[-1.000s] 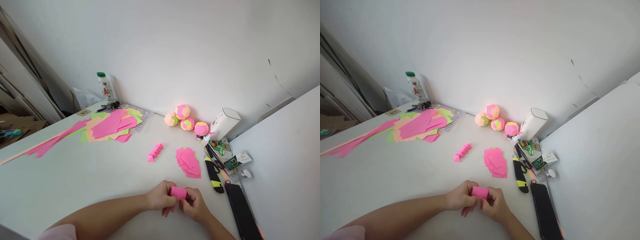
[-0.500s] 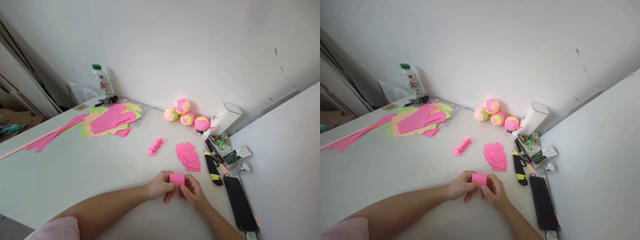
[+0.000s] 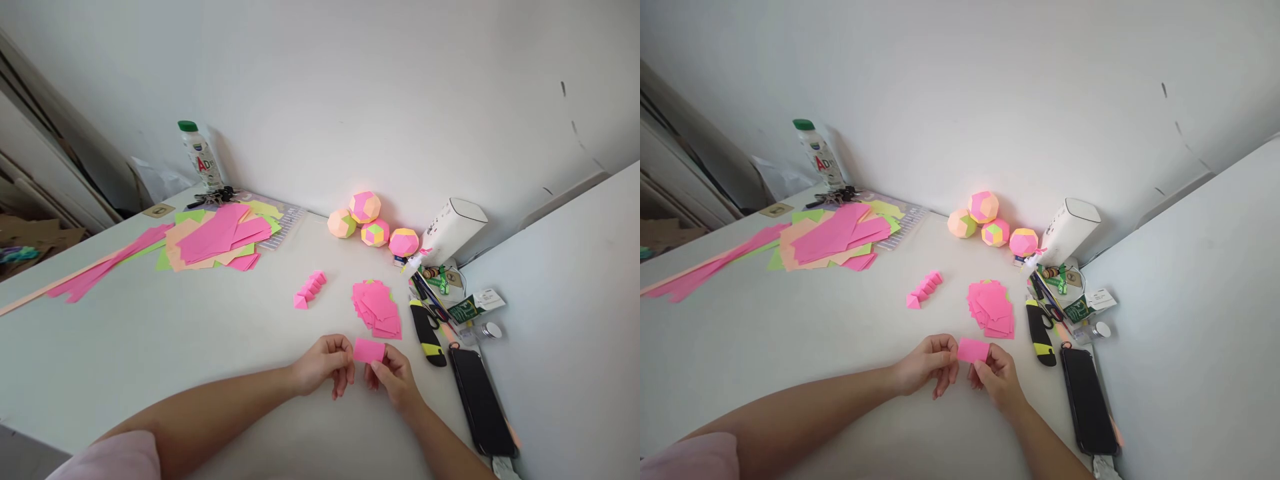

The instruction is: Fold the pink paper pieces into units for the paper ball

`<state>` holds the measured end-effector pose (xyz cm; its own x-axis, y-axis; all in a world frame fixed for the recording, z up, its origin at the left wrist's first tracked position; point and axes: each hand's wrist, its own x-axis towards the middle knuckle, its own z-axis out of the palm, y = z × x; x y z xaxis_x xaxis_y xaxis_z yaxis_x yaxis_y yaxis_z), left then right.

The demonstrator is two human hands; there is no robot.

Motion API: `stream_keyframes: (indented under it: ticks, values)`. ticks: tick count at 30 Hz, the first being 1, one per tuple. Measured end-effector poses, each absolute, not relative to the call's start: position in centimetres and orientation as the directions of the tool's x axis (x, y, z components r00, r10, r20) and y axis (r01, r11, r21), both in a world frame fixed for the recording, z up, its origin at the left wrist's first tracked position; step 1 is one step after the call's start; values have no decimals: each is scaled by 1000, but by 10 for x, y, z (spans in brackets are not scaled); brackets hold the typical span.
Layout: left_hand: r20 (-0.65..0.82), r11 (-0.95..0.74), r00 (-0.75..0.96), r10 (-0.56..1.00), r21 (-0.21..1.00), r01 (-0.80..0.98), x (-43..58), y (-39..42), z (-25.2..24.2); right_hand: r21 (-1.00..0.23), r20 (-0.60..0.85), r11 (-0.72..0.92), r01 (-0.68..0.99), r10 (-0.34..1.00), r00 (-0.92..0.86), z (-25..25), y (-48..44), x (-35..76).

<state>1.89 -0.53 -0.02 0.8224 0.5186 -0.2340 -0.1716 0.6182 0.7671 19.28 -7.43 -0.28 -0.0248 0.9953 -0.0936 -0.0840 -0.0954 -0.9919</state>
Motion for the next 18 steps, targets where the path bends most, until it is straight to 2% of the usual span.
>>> stream_keyframes:
  ticks: [4,8,12,18]
  values:
    - [-200,641,817,541,727,-247,20,-4,2,-995,-91,-90,-35,995,32,-1,-75,190]
    - [-175,616,812,557,743,-262,20,-6,4,-985,-79,-84,154,996,37,3,-76,183]
    - [-185,561,777,601,790,-246,20,-9,4,-948,13,-9,318,998,68,4,-79,178]
    - [-227,537,747,625,819,-200,22,-11,4,-901,146,96,424,986,86,2,-80,175]
